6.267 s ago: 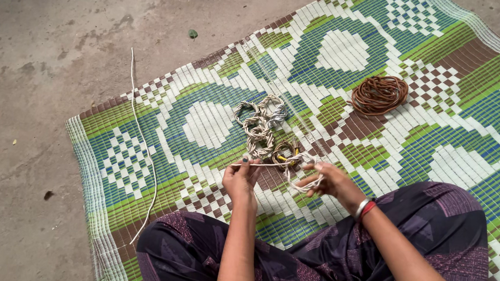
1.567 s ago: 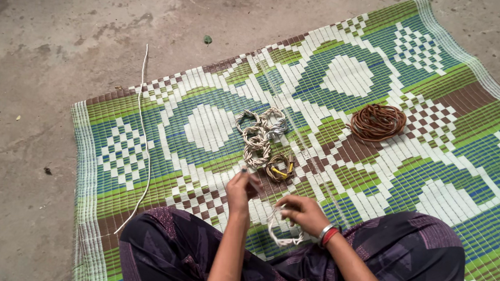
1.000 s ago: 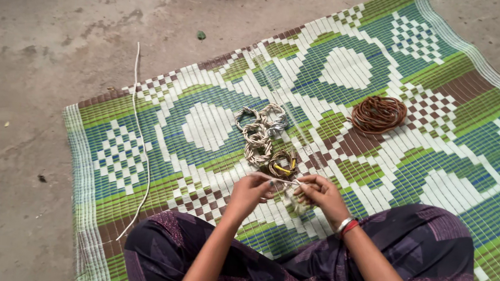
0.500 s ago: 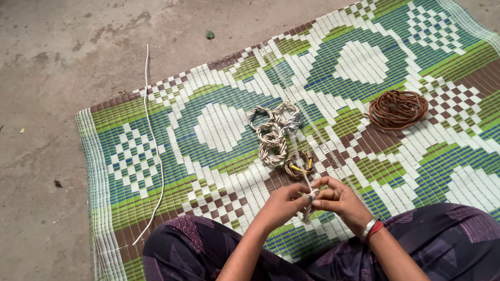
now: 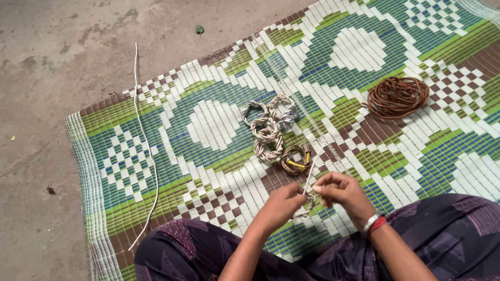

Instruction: The person sits on a mat and braids a white cord by hand. They repeatedly loop and pull the cord to form a braided section, occasionally adjusting the tension and position of the work.

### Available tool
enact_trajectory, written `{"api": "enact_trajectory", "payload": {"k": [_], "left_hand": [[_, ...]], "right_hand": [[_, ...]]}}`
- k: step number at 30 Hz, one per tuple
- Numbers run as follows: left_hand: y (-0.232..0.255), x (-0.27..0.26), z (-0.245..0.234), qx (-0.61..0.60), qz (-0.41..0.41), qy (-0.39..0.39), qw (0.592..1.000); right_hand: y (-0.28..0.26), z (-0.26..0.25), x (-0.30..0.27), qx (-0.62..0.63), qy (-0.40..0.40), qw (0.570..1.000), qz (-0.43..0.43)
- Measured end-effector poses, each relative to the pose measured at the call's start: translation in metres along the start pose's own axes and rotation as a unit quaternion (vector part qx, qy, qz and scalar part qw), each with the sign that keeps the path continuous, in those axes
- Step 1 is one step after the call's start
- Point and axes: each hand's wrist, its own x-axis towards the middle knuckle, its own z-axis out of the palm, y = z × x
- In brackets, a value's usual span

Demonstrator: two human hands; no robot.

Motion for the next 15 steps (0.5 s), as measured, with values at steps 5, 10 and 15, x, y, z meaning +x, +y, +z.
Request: {"api": "enact_trajectory", "payload": {"k": [5, 10, 15], "left_hand": [[0.003, -0.001, 0.001, -0.010, 0.039, -0.018, 0.999], [0.005, -0.003, 0.002, 0.057, 0.036, -0.032, 0.997], [0.001, -0.001, 0.005, 0.076, 0.046, -0.007, 0.996]], "right_hand": [[-0.002, 0.006, 0.003, -0.022, -0.015, 1.000, 0.006], [0.005, 0.000, 0.003, -0.024, -0.025, 0.999, -0.028], [0.020, -0.006, 0.009, -0.019, -0.029, 0.997, -0.074]]}}
